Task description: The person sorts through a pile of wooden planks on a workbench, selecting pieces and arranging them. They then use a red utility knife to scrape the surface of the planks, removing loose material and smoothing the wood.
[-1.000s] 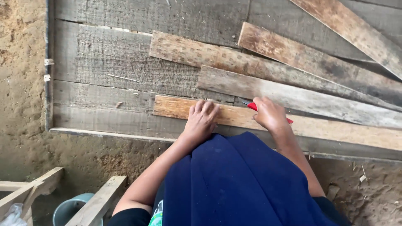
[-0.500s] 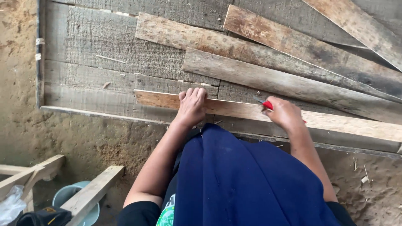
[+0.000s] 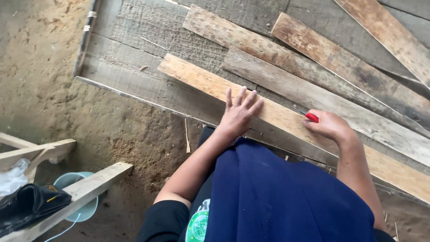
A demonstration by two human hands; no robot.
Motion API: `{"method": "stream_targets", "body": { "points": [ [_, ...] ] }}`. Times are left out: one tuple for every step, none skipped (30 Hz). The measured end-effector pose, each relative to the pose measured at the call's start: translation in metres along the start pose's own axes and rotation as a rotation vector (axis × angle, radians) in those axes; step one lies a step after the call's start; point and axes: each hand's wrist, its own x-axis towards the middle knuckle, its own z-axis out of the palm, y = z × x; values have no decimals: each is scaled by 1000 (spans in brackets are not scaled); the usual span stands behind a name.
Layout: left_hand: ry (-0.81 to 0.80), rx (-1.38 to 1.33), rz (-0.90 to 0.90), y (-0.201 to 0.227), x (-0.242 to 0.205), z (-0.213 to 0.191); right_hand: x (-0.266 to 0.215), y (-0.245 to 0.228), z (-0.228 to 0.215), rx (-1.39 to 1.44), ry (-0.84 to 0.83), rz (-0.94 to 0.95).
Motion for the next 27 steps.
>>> {"method": "stream_targets", "body": {
  "points": [
    [3,3,-7,1,2,2,-3,-2,-3,-5,1,-6],
    [-9,10,-13,2,5,5,-4,-3,-7,10,-23,-5],
    [-24,15,-16,4,8,8,-7,-4,-9,27,-49,0],
    [-24,15,-21,4,9,7,-6,-3,-8,24,-50,-3],
    [-76,20,-31,5,10,6,-4,-2,-7,23,-52,-6],
    [-129,25,-42,6,11,5,-3,0,-7,23,-54,-9],
    [-128,26,-43,6,10,2,-8,-2,-6,22,-54,-10],
    [-125,11,-49,6,9,0,-12,-3,-6,46,-17,-2],
    [-122,-2,-55,6,8,-3,-16,-5,-6,69,19,6],
    [-122,-1,-57,6,5,-4,-18,-6,-5,68,19,3],
    [-11,41,-38,6,2,-5,-21,-7,-3,-5,65,45],
    [100,83,-18,7,-2,-6,-24,-7,-1,-77,112,87],
    [100,83,-20,8,0,-12,-29,-8,0,-78,111,85],
    [122,43,2,9,2,-19,-36,-9,0,-88,146,95],
    [147,5,27,9,6,-26,-42,-11,-1,-96,185,106],
    [149,7,28,5,13,-25,-42,-10,0,-94,189,105],
    [117,-47,44,2,20,-22,-43,-7,1,-122,251,124],
    [84,-100,60,-1,27,-20,-44,-5,3,-150,313,143],
    [86,-101,66,1,31,-33,-42,6,8,-148,317,148],
    [29,-170,-11,2,35,-47,-40,17,14,-142,764,-100],
    [-28,-238,-88,3,41,-61,-37,27,19,-132,1213,-346],
    [-26,-235,-80,3,47,-73,-51,15,6,-131,1220,-341],
    [103,-245,-112,4,52,-84,-66,4,-5,-2,1359,-504],
    [233,-255,-143,6,57,-95,-82,-7,-16,128,1493,-670],
    [232,-255,-131,8,63,-114,-80,-9,-10,128,1501,-660],
    [358,-310,-174,10,69,-134,-77,-12,-5,346,1352,-617],
    [486,-367,-216,12,76,-154,-75,-14,-1,554,1191,-577]
  ]
}}
